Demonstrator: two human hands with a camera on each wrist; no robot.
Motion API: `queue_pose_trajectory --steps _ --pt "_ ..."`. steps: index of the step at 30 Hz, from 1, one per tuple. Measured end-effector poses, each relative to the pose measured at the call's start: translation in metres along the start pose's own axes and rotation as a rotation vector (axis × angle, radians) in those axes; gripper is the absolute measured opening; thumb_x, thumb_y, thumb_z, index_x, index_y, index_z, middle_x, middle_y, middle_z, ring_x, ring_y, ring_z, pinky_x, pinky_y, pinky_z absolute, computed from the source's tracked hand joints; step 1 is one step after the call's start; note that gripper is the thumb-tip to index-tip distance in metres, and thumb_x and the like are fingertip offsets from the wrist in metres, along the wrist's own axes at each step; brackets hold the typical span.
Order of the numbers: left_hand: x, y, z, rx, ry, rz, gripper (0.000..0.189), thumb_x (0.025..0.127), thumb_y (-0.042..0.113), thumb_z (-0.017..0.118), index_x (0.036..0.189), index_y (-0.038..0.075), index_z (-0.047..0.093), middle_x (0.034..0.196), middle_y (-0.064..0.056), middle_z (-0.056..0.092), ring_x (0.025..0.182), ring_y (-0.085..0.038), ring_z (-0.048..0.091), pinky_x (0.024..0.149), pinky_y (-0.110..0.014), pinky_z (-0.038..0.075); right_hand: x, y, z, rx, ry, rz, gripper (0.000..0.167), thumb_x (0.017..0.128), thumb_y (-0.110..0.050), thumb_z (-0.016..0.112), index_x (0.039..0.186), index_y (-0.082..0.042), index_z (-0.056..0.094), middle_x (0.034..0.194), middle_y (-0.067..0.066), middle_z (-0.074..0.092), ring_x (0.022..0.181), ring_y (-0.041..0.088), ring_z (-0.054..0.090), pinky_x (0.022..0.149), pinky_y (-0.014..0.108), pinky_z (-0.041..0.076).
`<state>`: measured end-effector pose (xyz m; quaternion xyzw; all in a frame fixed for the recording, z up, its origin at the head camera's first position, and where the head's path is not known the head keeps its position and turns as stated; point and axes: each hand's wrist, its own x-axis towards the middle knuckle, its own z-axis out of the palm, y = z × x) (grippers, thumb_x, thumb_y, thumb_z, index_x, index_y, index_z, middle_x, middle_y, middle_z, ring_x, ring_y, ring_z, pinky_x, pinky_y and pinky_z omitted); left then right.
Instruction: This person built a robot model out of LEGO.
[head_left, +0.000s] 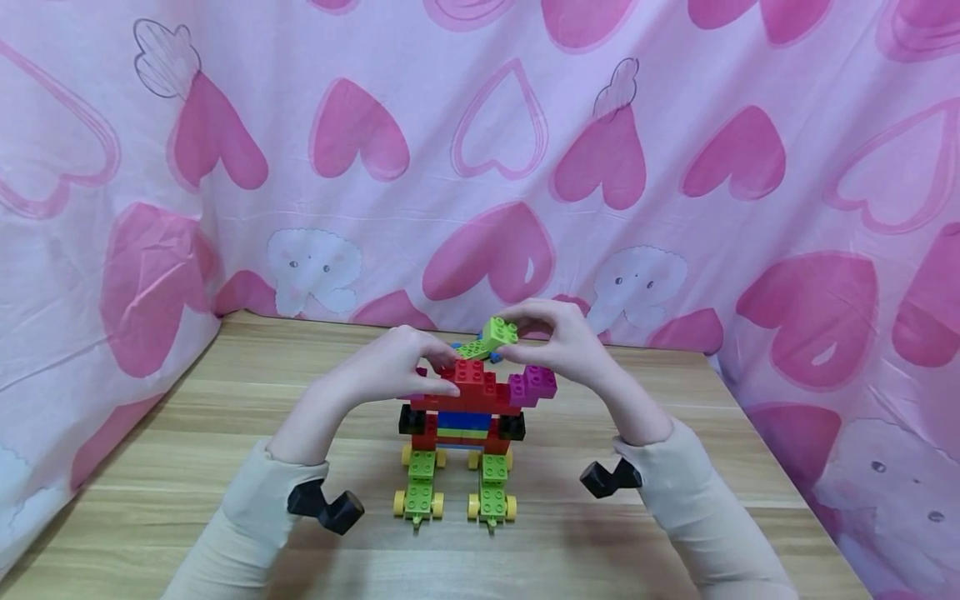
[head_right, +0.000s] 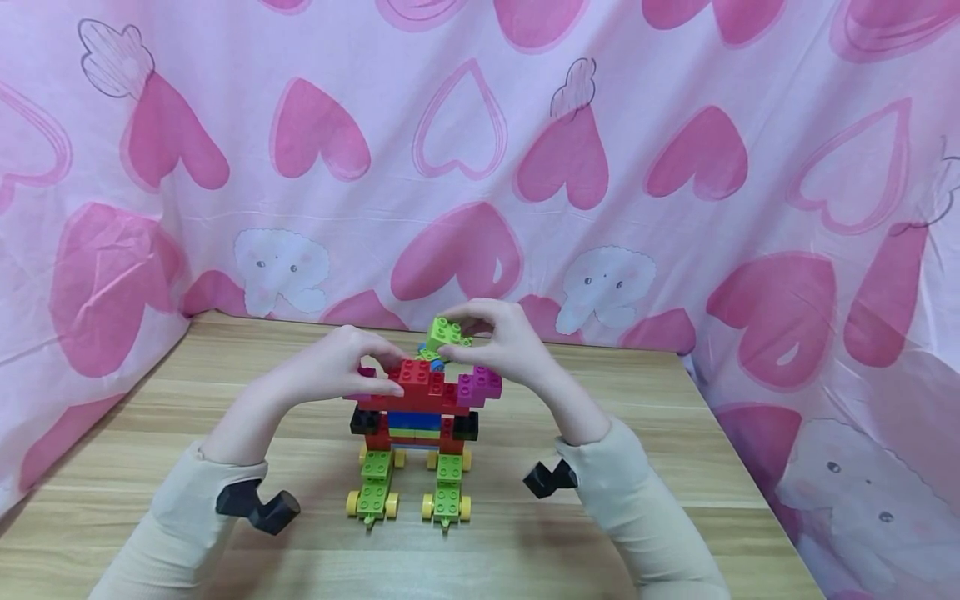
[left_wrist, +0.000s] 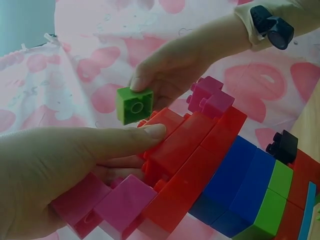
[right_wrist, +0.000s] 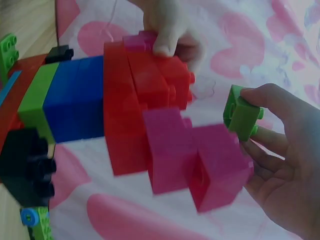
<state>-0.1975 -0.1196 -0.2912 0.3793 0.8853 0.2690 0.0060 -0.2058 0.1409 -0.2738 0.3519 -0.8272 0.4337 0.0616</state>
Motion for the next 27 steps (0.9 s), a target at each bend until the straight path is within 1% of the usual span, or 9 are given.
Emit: queue_pose_trajectory --steps 2,4,8,12,14,19,27 --pt "0.0 0.0 -0.001 -0.003 -0.003 -0.003 0.04 0.083 0.035 0.078 0.115 0.011 0.073 0.103 -0.001 0.075 0.091 -0.014 0.069 0.076 -0.027 0.058 0.003 -0.003 0.003 -0.011 -0.025 -0.027 0.038 0.079 -0.005 0.079 0.115 -0.001 0.069 0.107 0.011 0.07 0.092 0.018 0.067 0.087 0.037 0.058" --pt "0.0 0.001 -0.001 -0.005 -0.005 -0.003 0.04 0.083 0.035 0.078 0.115 0.011 0.073 0.103 -0.001 0.075 0.091 -0.014 0.07 0.077 -0.027 0.058 0.006 -0.006 0.006 -0.018 -0.046 -0.035 0.037 0.079 -0.006 0.08 0.114 -0.001 0.07 0.105 0.01 0.071 0.092 0.018 0.067 0.087 0.04 0.058" --pt "0.0 0.001 -0.002 -0.004 -0.008 0.0 0.039 0.083 0.034 0.078 0.114 0.011 0.073 0.102 -0.002 0.075 0.091 -0.015 0.07 0.077 -0.027 0.058 0.01 -0.01 0.011 -0.033 -0.086 -0.017 0.036 0.08 -0.01 0.08 0.114 -0.003 0.07 0.103 0.008 0.072 0.09 0.016 0.067 0.086 0.039 0.058" --pt "0.0 0.001 -0.002 -0.004 -0.005 0.01 0.038 0.083 0.034 0.078 0.112 0.011 0.073 0.101 -0.001 0.075 0.09 -0.014 0.069 0.077 -0.026 0.058 0.011 -0.013 0.016 -0.037 -0.111 -0.009 0.032 0.08 -0.011 0.08 0.11 -0.004 0.071 0.1 0.007 0.073 0.087 0.015 0.069 0.086 0.039 0.058" --pt "0.0 0.0 -0.001 -0.006 -0.002 0.018 0.036 0.083 0.034 0.078 0.11 0.011 0.074 0.1 -0.001 0.075 0.09 -0.014 0.069 0.076 -0.026 0.058 0.011 -0.014 0.018 -0.045 -0.121 -0.005 0.031 0.08 -0.011 0.08 0.108 -0.004 0.071 0.098 0.006 0.074 0.086 0.014 0.069 0.085 0.038 0.058" --pt "0.0 -0.001 0.0 0.0 0.007 0.032 0.032 0.083 0.032 0.078 0.107 0.012 0.074 0.096 0.001 0.074 0.089 -0.016 0.069 0.076 -0.025 0.058 0.011 -0.016 0.021 -0.077 -0.13 0.01 0.03 0.079 -0.014 0.081 0.107 -0.005 0.072 0.096 0.005 0.073 0.084 0.013 0.069 0.084 0.031 0.058" --pt "-0.001 0.0 -0.001 0.019 0.005 0.038 0.031 0.083 0.033 0.078 0.105 0.012 0.075 0.095 0.001 0.074 0.089 -0.018 0.07 0.076 -0.026 0.058 0.01 -0.014 0.024 -0.11 -0.133 0.005 0.031 0.078 -0.015 0.082 0.106 -0.006 0.072 0.097 0.004 0.073 0.086 0.013 0.068 0.085 0.034 0.058"
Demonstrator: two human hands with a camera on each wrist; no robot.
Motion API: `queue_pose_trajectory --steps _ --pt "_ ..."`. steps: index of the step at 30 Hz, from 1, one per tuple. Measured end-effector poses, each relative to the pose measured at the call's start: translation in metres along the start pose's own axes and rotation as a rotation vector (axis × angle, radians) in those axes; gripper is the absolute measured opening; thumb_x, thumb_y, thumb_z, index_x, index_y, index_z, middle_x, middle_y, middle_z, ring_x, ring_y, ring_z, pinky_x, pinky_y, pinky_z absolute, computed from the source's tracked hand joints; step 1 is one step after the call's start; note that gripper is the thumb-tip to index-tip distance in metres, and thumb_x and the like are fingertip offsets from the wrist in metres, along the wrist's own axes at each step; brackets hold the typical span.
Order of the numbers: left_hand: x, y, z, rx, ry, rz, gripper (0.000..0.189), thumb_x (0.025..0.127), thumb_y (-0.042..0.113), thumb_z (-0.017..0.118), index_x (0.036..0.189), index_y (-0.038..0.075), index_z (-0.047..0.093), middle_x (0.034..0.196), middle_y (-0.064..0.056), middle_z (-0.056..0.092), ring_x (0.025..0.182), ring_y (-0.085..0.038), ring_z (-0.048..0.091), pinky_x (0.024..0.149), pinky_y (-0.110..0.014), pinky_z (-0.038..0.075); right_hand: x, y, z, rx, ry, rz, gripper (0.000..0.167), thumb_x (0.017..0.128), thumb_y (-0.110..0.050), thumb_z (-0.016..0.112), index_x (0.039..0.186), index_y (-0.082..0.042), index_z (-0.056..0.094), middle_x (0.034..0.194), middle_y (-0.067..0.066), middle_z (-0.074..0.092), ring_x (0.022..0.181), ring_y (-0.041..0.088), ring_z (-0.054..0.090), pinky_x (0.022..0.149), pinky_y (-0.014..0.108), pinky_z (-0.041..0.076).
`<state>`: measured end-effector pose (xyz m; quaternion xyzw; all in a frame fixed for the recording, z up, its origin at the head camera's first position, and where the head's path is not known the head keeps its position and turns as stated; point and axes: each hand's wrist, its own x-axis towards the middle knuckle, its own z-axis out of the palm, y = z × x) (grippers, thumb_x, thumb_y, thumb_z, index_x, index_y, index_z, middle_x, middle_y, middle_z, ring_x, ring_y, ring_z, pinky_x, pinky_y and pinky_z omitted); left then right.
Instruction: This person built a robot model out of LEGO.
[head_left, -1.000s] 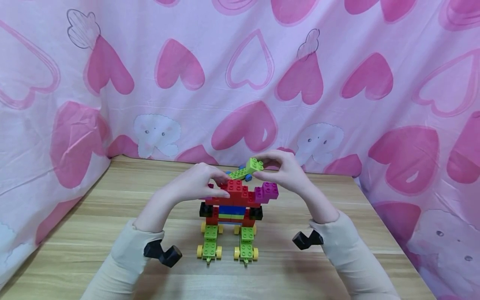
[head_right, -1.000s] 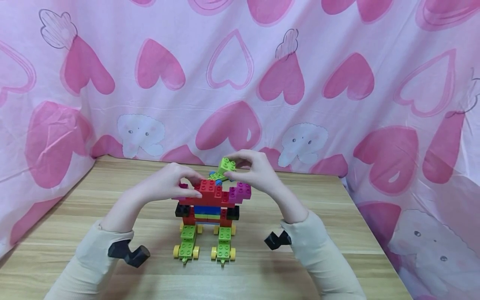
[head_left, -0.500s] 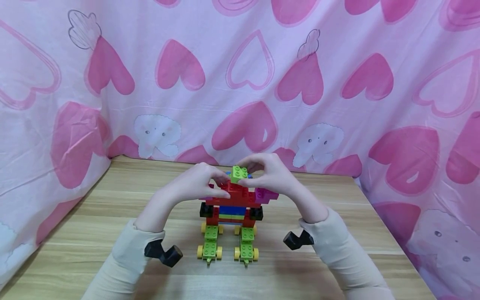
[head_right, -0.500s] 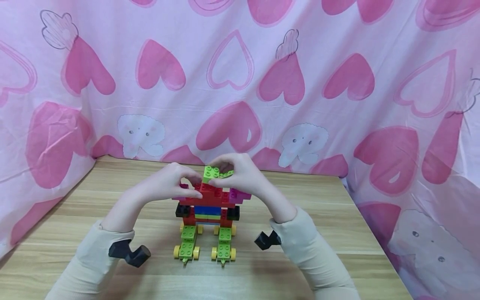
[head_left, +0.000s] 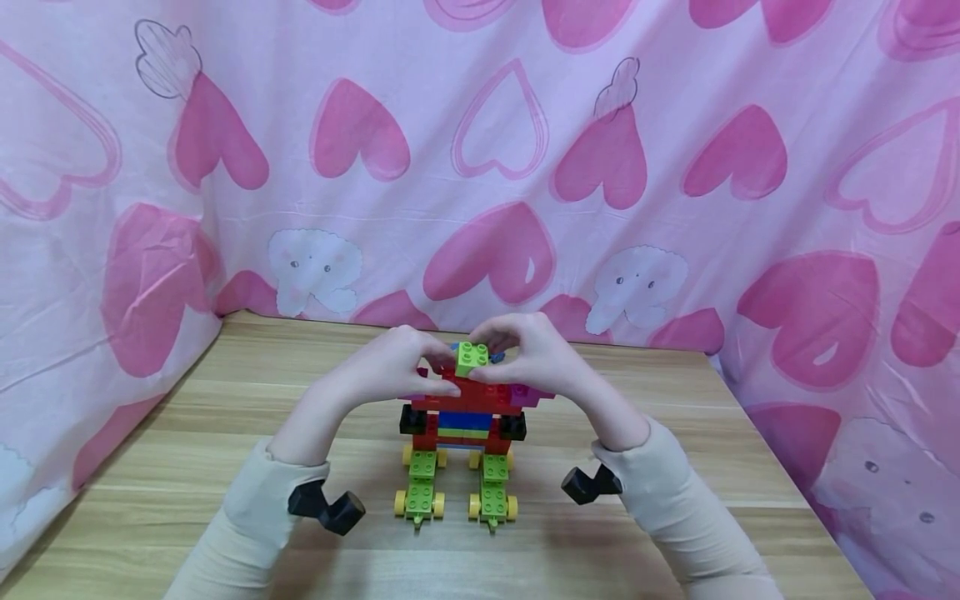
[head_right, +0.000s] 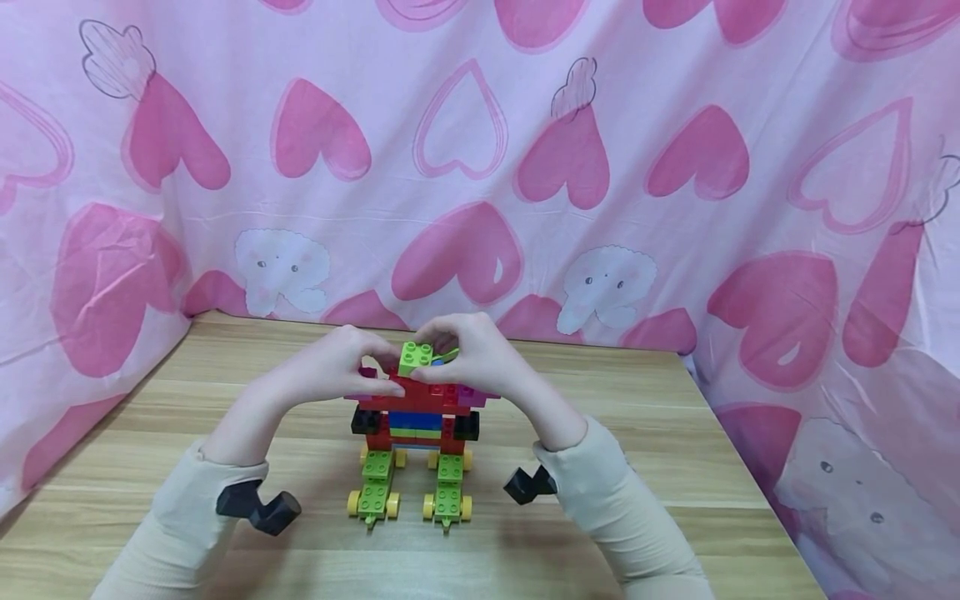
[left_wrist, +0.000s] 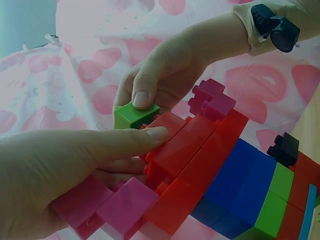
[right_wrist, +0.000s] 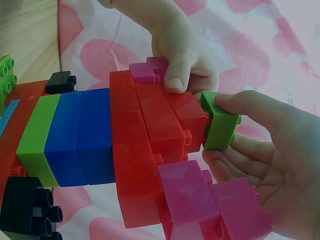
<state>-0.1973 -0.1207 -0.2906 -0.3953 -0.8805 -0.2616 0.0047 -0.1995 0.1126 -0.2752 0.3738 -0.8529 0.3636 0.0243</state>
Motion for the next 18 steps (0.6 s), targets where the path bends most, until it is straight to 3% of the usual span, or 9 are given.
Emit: queue_pose_trajectory --steps 10,18 --pt "-0.0006 0.0 0.0011 0.034 0.003 0.017 0.031 0.082 0.034 0.079 0.104 0.012 0.075 0.095 0.001 0.075 0.084 -0.009 0.068 0.077 -0.027 0.058 -0.0008 0.0003 0.0004 -0.019 -0.009 0.024 0.033 0.078 -0.017 0.082 0.108 -0.006 0.072 0.097 0.003 0.073 0.085 0.013 0.068 0.085 0.035 0.058" --pt "0.0005 -0.0006 0.0019 0.038 0.011 0.012 0.029 0.082 0.034 0.079 0.102 0.013 0.076 0.093 0.002 0.075 0.083 -0.009 0.068 0.076 -0.026 0.058 -0.0008 -0.0042 0.0015 -0.022 -0.01 0.036 0.033 0.078 -0.015 0.081 0.108 -0.005 0.072 0.099 0.006 0.074 0.084 0.015 0.069 0.083 0.033 0.059"
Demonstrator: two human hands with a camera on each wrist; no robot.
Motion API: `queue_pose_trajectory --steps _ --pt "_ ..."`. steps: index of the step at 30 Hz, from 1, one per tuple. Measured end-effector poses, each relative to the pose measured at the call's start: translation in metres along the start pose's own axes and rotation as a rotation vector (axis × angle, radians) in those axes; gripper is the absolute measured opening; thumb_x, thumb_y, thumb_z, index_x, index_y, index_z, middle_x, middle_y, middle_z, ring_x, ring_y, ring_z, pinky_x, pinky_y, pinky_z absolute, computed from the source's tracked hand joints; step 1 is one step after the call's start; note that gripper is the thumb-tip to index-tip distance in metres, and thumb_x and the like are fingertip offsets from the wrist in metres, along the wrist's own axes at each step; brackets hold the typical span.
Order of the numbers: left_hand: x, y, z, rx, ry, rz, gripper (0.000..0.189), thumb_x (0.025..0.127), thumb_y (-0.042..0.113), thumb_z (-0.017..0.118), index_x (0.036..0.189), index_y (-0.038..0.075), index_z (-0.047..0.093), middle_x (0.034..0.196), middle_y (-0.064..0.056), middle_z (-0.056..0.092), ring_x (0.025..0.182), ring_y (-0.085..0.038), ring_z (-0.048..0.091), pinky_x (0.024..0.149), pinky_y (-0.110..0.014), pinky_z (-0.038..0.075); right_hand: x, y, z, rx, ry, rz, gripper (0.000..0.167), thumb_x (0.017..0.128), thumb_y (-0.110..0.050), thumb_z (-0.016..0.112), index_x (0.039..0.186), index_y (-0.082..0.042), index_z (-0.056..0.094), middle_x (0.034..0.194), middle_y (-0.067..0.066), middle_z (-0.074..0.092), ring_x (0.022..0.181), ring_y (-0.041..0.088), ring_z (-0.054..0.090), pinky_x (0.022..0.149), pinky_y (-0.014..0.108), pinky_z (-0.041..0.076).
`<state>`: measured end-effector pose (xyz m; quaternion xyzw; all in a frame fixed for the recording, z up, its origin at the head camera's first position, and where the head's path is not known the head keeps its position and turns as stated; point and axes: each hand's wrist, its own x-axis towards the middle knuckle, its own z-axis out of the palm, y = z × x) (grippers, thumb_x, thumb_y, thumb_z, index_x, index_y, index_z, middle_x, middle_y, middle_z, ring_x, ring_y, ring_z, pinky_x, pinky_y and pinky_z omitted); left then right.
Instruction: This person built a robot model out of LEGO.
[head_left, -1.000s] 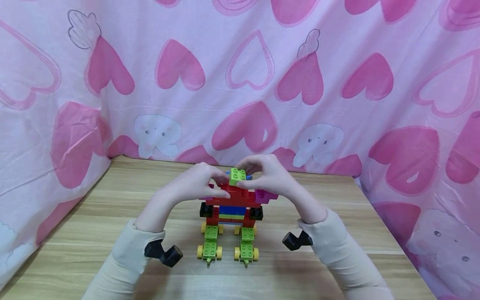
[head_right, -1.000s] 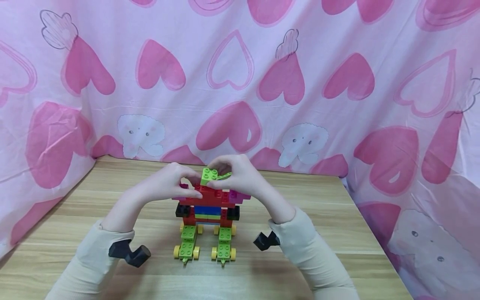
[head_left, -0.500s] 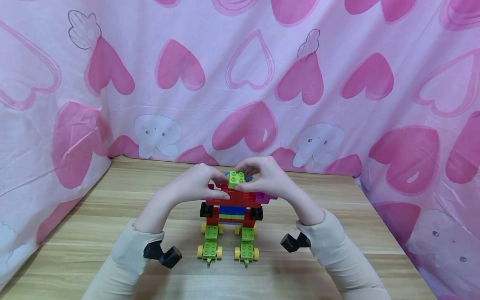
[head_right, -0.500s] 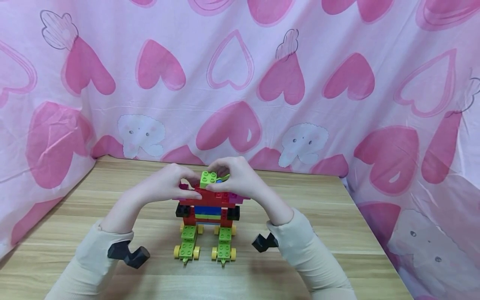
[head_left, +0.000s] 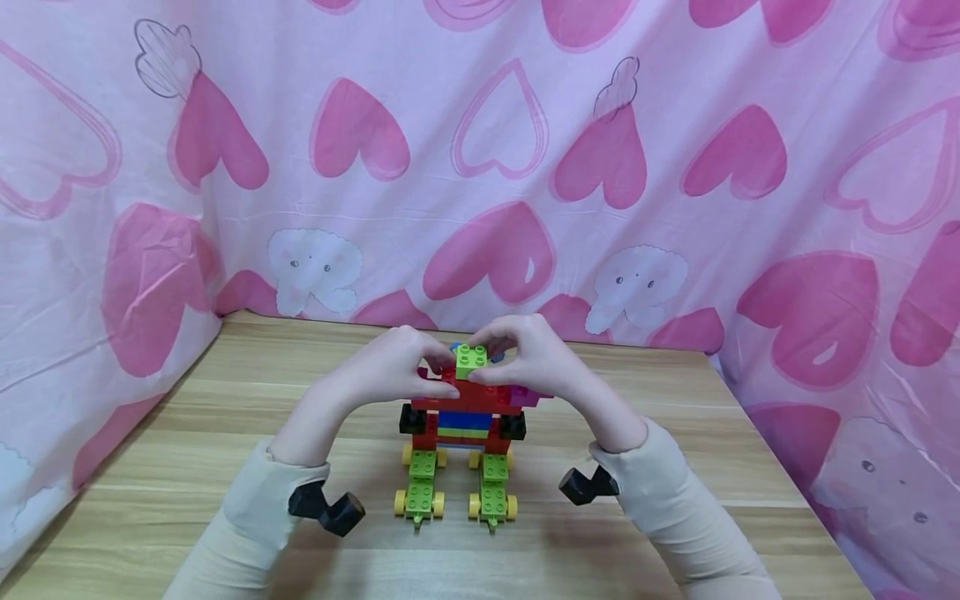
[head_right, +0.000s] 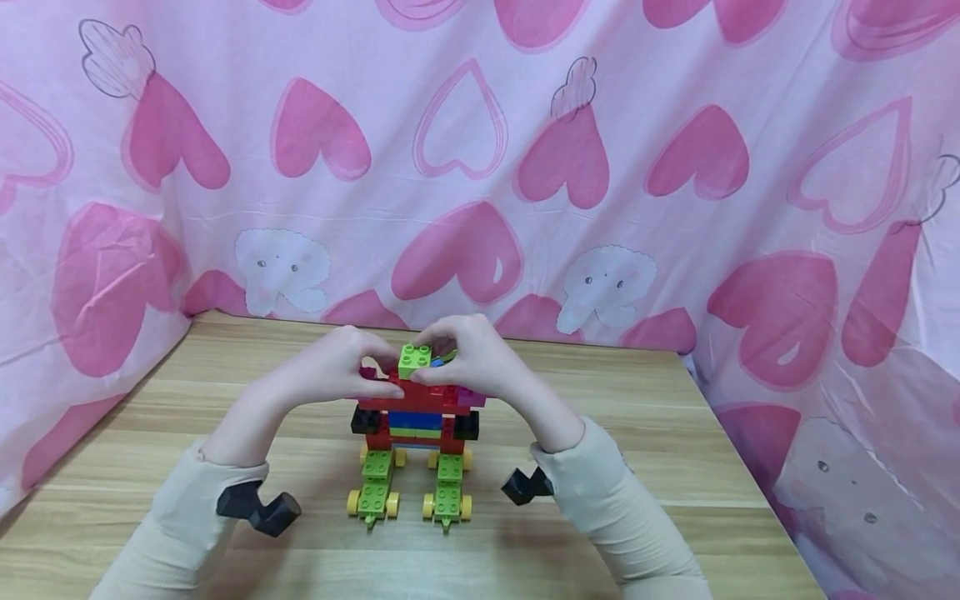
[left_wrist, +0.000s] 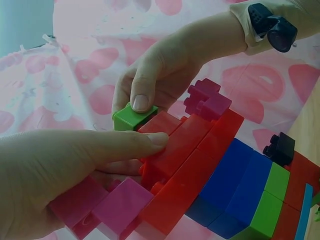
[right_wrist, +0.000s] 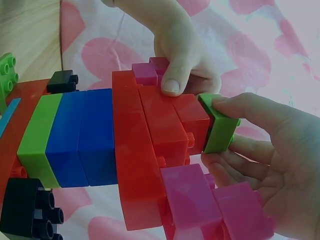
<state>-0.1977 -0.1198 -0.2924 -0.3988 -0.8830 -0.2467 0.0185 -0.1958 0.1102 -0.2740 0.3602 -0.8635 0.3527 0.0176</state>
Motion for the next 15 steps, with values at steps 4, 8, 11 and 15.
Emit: queue_pose_trajectory --steps 4,8,11,15 --pt "0.0 0.0 0.0007 -0.001 0.001 -0.004 0.029 0.082 0.034 0.079 0.102 0.013 0.076 0.093 0.002 0.075 0.083 -0.009 0.068 0.076 -0.027 0.058 -0.0009 -0.0019 0.0002 -0.007 0.004 0.007 0.034 0.078 -0.016 0.082 0.109 -0.005 0.073 0.1 0.005 0.074 0.085 0.014 0.07 0.081 0.029 0.059" --pt "0.0 0.0002 0.0011 0.003 0.003 -0.006 0.029 0.082 0.033 0.079 0.103 0.013 0.076 0.093 0.002 0.075 0.083 -0.009 0.068 0.077 -0.027 0.058 -0.0014 -0.0015 0.0008 -0.017 0.009 0.01 0.035 0.078 -0.017 0.082 0.11 -0.006 0.073 0.101 0.005 0.074 0.087 0.015 0.069 0.084 0.035 0.059" --pt "0.0 0.0001 0.0014 0.011 0.006 -0.004 0.029 0.082 0.034 0.079 0.103 0.014 0.076 0.093 0.002 0.075 0.083 -0.009 0.068 0.076 -0.027 0.058 -0.0018 -0.0021 0.0009 -0.027 0.011 0.011 0.035 0.078 -0.017 0.082 0.11 -0.006 0.073 0.101 0.005 0.074 0.088 0.016 0.069 0.085 0.037 0.059" --pt "-0.0002 -0.0003 0.0013 0.025 0.015 0.005 0.029 0.082 0.035 0.079 0.102 0.014 0.076 0.092 0.003 0.075 0.082 -0.01 0.068 0.076 -0.027 0.058 -0.0014 -0.0029 0.0012 -0.04 0.013 0.02 0.034 0.078 -0.018 0.082 0.109 -0.006 0.074 0.101 0.005 0.074 0.088 0.016 0.068 0.085 0.034 0.058"
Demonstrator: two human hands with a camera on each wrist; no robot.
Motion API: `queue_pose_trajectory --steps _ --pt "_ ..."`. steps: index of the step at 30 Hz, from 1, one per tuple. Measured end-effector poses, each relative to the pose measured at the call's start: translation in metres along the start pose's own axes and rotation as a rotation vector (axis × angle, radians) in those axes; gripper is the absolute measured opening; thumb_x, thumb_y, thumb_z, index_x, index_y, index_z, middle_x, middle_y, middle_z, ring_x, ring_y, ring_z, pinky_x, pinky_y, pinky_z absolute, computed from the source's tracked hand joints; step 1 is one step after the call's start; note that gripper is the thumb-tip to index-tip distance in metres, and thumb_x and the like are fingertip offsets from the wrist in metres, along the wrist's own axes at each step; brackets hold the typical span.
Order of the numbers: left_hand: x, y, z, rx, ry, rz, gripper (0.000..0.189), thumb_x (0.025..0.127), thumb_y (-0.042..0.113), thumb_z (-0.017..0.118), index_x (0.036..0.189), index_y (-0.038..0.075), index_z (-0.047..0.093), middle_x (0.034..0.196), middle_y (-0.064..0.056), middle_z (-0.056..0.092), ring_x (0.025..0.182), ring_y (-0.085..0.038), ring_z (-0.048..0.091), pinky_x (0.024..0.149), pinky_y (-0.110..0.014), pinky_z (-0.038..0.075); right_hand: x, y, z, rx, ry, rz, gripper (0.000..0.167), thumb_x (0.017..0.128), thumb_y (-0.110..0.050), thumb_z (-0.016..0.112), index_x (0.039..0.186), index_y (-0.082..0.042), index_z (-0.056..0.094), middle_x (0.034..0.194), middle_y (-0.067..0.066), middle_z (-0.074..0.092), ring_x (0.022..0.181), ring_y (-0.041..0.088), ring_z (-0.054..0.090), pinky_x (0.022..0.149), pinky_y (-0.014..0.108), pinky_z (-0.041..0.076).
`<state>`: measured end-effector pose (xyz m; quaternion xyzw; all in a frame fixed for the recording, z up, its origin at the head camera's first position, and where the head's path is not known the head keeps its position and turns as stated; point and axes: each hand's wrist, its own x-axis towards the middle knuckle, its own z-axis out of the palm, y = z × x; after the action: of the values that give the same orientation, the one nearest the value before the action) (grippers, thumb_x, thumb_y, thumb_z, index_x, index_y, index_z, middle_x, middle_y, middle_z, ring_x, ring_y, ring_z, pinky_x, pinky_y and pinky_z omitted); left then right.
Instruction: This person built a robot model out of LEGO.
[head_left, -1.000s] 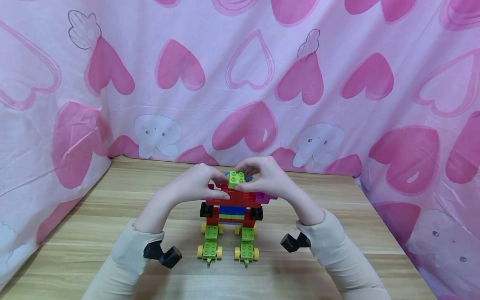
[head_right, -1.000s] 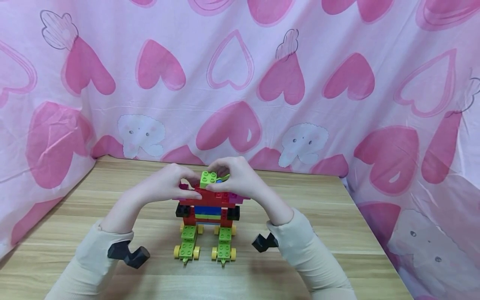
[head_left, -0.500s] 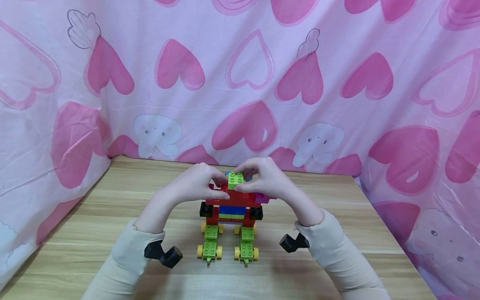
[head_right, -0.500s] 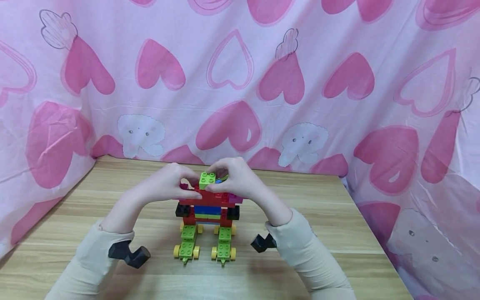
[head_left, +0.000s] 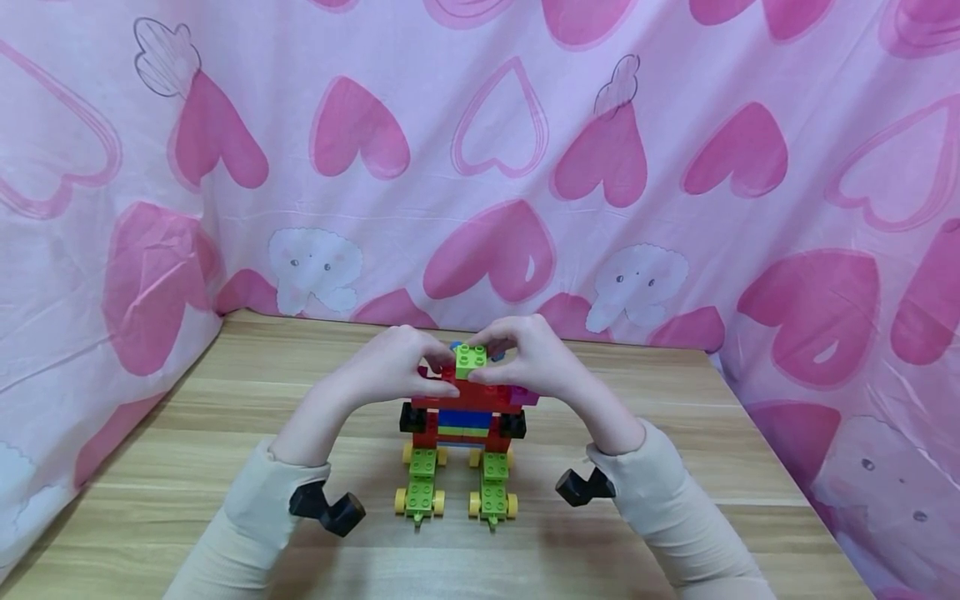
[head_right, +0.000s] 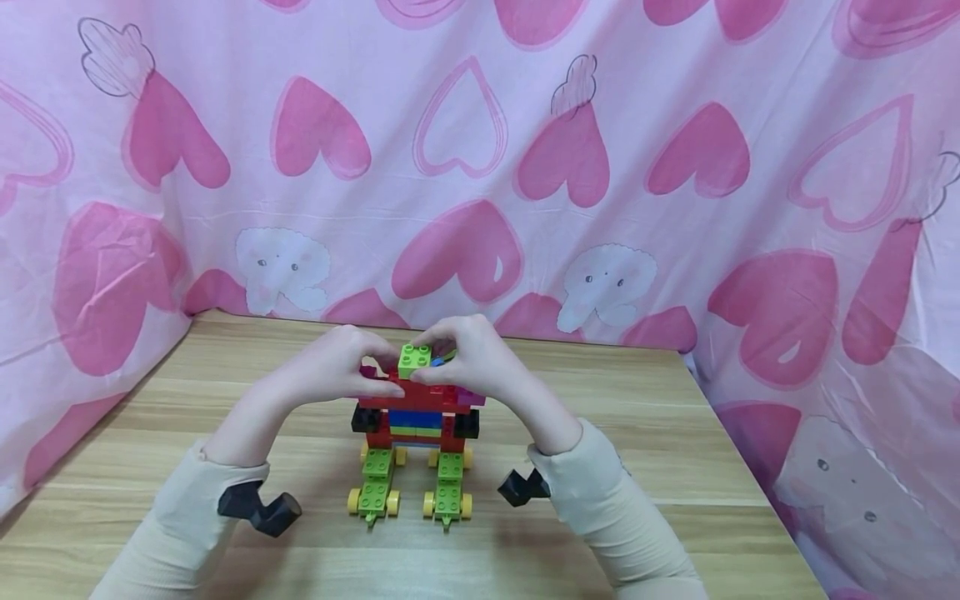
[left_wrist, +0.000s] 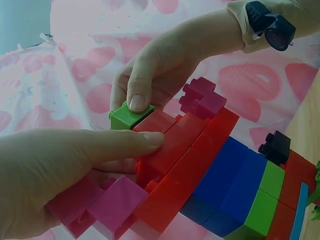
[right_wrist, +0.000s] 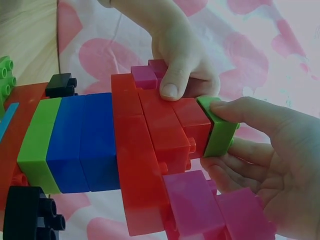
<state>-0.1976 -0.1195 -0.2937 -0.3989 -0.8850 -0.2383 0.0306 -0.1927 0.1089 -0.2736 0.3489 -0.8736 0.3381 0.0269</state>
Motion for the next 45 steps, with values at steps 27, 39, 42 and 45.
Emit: queue_pose_trajectory --steps 27,39,42,45 --pt "-0.0002 0.0002 0.0014 0.02 0.028 0.021 0.027 0.082 0.034 0.079 0.1 0.015 0.076 0.089 0.004 0.074 0.079 -0.006 0.066 0.074 -0.026 0.057 0.0012 -0.0036 0.0014 -0.023 -0.008 0.023 0.034 0.077 -0.017 0.083 0.107 -0.005 0.074 0.097 0.007 0.074 0.086 0.026 0.07 0.078 0.04 0.06" --pt "0.0002 0.0 0.0025 0.006 0.023 -0.014 0.027 0.082 0.034 0.079 0.099 0.014 0.076 0.089 0.004 0.074 0.078 -0.007 0.066 0.071 -0.025 0.056 0.0022 -0.0045 0.0009 -0.022 -0.015 0.024 0.034 0.075 -0.017 0.084 0.106 -0.006 0.075 0.096 0.005 0.074 0.086 0.027 0.07 0.075 0.029 0.059" --pt "0.0006 0.0022 0.0022 0.005 0.023 -0.024 0.028 0.081 0.034 0.079 0.1 0.013 0.076 0.09 0.003 0.074 0.077 -0.007 0.066 0.07 -0.024 0.056 0.0021 -0.0043 -0.0002 -0.022 -0.025 0.033 0.034 0.075 -0.018 0.084 0.106 -0.007 0.075 0.097 0.004 0.074 0.087 0.025 0.07 0.074 0.027 0.059" --pt "0.0003 0.0037 0.0022 0.009 0.026 -0.033 0.029 0.081 0.034 0.079 0.1 0.013 0.076 0.089 0.003 0.074 0.077 -0.007 0.066 0.07 -0.024 0.056 0.002 -0.0048 -0.0018 -0.022 -0.038 0.033 0.035 0.076 -0.018 0.084 0.108 -0.007 0.074 0.098 0.003 0.074 0.086 0.02 0.069 0.075 0.029 0.059"
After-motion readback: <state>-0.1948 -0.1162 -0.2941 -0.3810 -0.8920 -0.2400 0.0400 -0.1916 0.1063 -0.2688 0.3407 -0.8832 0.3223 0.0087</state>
